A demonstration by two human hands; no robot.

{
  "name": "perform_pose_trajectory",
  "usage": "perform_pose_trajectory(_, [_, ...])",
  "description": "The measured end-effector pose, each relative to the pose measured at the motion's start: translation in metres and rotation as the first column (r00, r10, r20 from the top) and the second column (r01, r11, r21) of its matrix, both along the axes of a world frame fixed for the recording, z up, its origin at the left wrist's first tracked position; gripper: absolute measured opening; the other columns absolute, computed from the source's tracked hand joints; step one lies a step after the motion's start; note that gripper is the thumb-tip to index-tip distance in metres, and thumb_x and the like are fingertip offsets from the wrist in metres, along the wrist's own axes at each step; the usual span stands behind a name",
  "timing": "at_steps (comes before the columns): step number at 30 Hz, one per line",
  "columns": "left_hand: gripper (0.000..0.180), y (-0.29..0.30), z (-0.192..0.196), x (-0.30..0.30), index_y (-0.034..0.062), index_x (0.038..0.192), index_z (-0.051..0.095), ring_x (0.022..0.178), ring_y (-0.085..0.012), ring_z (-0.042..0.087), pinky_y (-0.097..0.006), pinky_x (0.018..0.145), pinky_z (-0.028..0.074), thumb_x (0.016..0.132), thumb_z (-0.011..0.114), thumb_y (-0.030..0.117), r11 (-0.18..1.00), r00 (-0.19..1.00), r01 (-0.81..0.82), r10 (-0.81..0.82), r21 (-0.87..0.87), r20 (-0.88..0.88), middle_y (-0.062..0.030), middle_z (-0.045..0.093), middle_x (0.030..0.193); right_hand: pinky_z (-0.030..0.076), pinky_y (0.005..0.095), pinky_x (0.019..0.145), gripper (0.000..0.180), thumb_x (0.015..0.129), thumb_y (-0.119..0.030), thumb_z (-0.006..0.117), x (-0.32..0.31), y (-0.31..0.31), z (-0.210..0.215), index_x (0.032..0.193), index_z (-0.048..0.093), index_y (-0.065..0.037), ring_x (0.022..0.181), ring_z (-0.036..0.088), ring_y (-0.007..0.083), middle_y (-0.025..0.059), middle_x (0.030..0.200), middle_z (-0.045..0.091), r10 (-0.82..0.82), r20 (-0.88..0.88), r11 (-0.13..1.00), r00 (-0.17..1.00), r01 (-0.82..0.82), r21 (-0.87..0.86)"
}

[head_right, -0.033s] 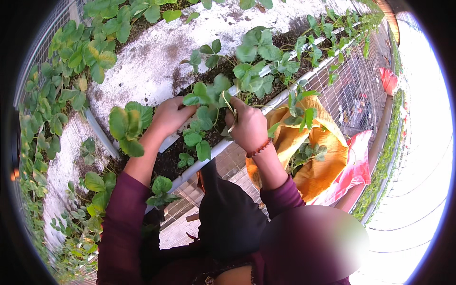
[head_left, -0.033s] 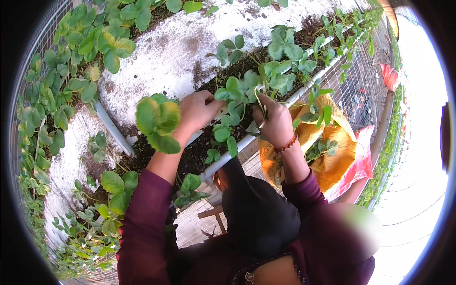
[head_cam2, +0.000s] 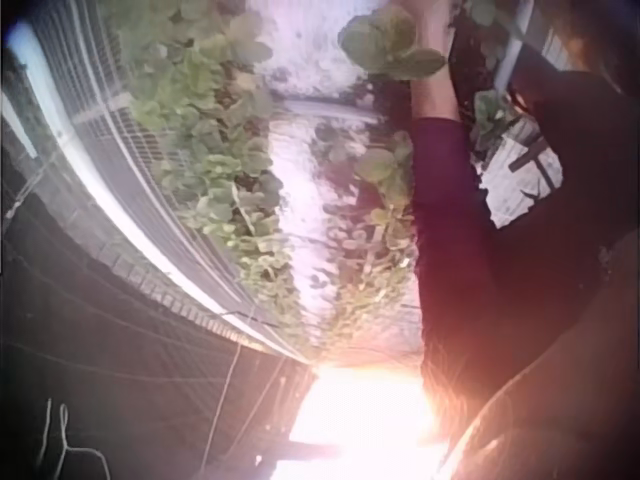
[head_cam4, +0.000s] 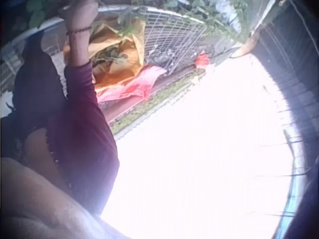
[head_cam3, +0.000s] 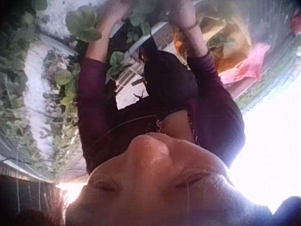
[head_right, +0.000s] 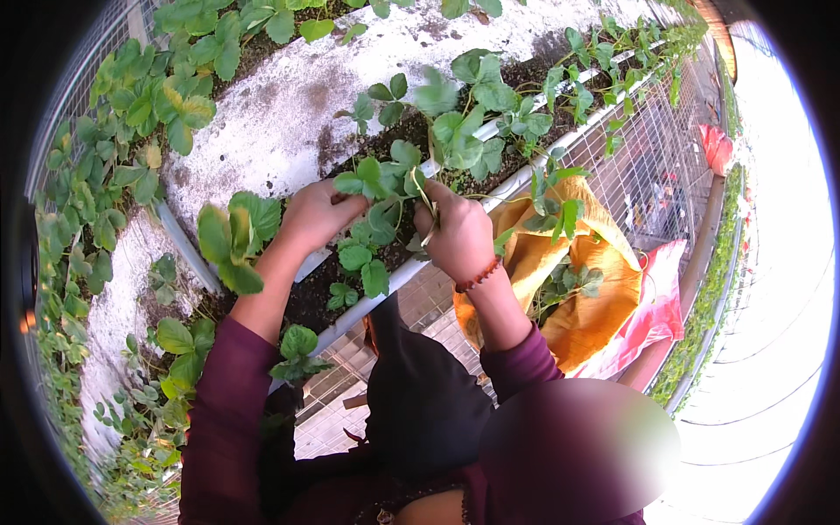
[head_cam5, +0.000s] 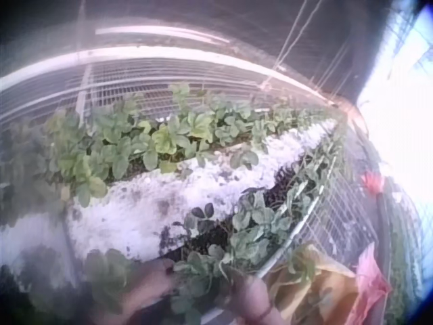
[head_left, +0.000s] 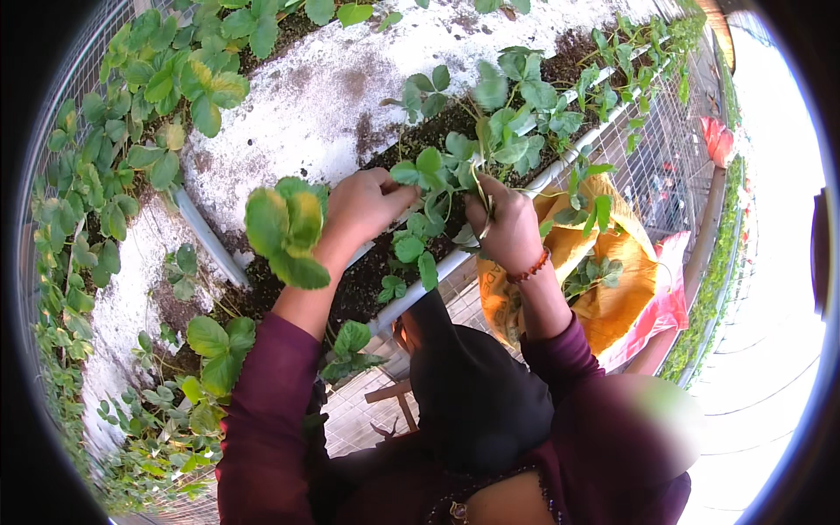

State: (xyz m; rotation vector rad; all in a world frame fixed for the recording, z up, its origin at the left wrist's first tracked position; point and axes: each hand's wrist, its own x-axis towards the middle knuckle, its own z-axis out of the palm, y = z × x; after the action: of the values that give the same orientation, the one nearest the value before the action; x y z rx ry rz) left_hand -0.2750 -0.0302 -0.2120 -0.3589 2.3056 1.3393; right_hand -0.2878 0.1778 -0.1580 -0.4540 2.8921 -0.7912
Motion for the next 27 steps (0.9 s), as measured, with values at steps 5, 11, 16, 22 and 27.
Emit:
perform_pose_trajectory(5, [0.026, -0.005, -0.015, 0.004, 0.007, 0.099, 0.07, 0.07, -0.0199, 0.063, -0.035, 0.069, 0.049, 0.076, 0.072, 0.021, 1.0, 0.996, 0.025, -0.025, -0.004, -0.088, -0.0123, 0.068, 0.079, 0.05, 0.042, 0.057, 0.022, 0.081, -0.015, 0.064, -0.001, -0.005, 0.002, 0.101, 0.066, -0.005, 0.066, 0.064, 0.0377, 0.022, 0.07, 0.062, 0.019, 0.069, 0.99, 0.997, -0.009, -0.14])
perform_pose_trajectory(11, [0.021, -0.007, -0.016, 0.005, 0.0038, 0.098, 0.069, 0.069, -0.0179, 0.061, -0.033, 0.068, 0.048, 0.079, 0.069, 0.013, 0.995, 0.996, -0.072, 0.076, 0.068, -0.057, -0.01, 0.069, 0.079, 0.05, 0.0316, 0.062, 0.025, 0.085, -0.012, 0.06, -0.008, -0.012, 0.0, 0.106, 0.065, 0.001, 0.063, 0.065, 0.0206, 0.0172, 0.071, 0.064, 0.13, 0.138, 0.985, 0.982, -0.112, -0.129])
perform_pose_trajectory(16, [0.02, -0.008, -0.022, 0.009, 0.0069, 0.092, 0.069, 0.079, -0.0316, 0.065, -0.037, 0.073, 0.049, 0.073, 0.071, 0.013, 0.993, 0.976, -0.041, 0.065, 0.115, -0.207, -0.0139, 0.067, 0.084, 0.05, 0.0349, 0.06, 0.022, 0.081, -0.011, 0.062, -0.041, -0.027, 0.009, 0.101, 0.068, -0.005, 0.065, 0.066, 0.0283, 0.0176, 0.075, 0.066, 0.12, 0.062, 0.986, 0.991, -0.112, -0.119])
perform_pose_trajectory(22, [0.023, -0.008, -0.027, 0.014, 0.0059, 0.096, 0.069, 0.084, -0.0301, 0.065, -0.036, 0.075, 0.05, 0.074, 0.071, 0.011, 0.994, 0.969, -0.07, 0.089, 0.088, -0.231, -0.0148, 0.067, 0.092, 0.052, 0.0425, 0.068, 0.018, 0.077, -0.021, 0.066, -0.081, -0.059, -0.005, 0.088, 0.069, -0.008, 0.075, 0.065, 0.0323, 0.0158, 0.079, 0.067, 0.34, 0.269, 0.897, 0.901, -0.397, 0.196])
perform_pose_trajectory(27, [0.022, -0.004, -0.03, 0.014, 0.0071, 0.097, 0.07, 0.084, -0.0284, 0.066, -0.035, 0.076, 0.05, 0.075, 0.069, 0.009, 0.991, 0.967, -0.084, 0.107, 0.106, -0.232, -0.0136, 0.067, 0.091, 0.052, 0.0405, 0.072, 0.018, 0.073, -0.02, 0.067, -0.104, -0.062, -0.04, 0.088, 0.071, -0.01, 0.08, 0.066, 0.0328, 0.0152, 0.084, 0.068, 0.419, 0.45, 0.88, 0.788, -0.474, 0.01])
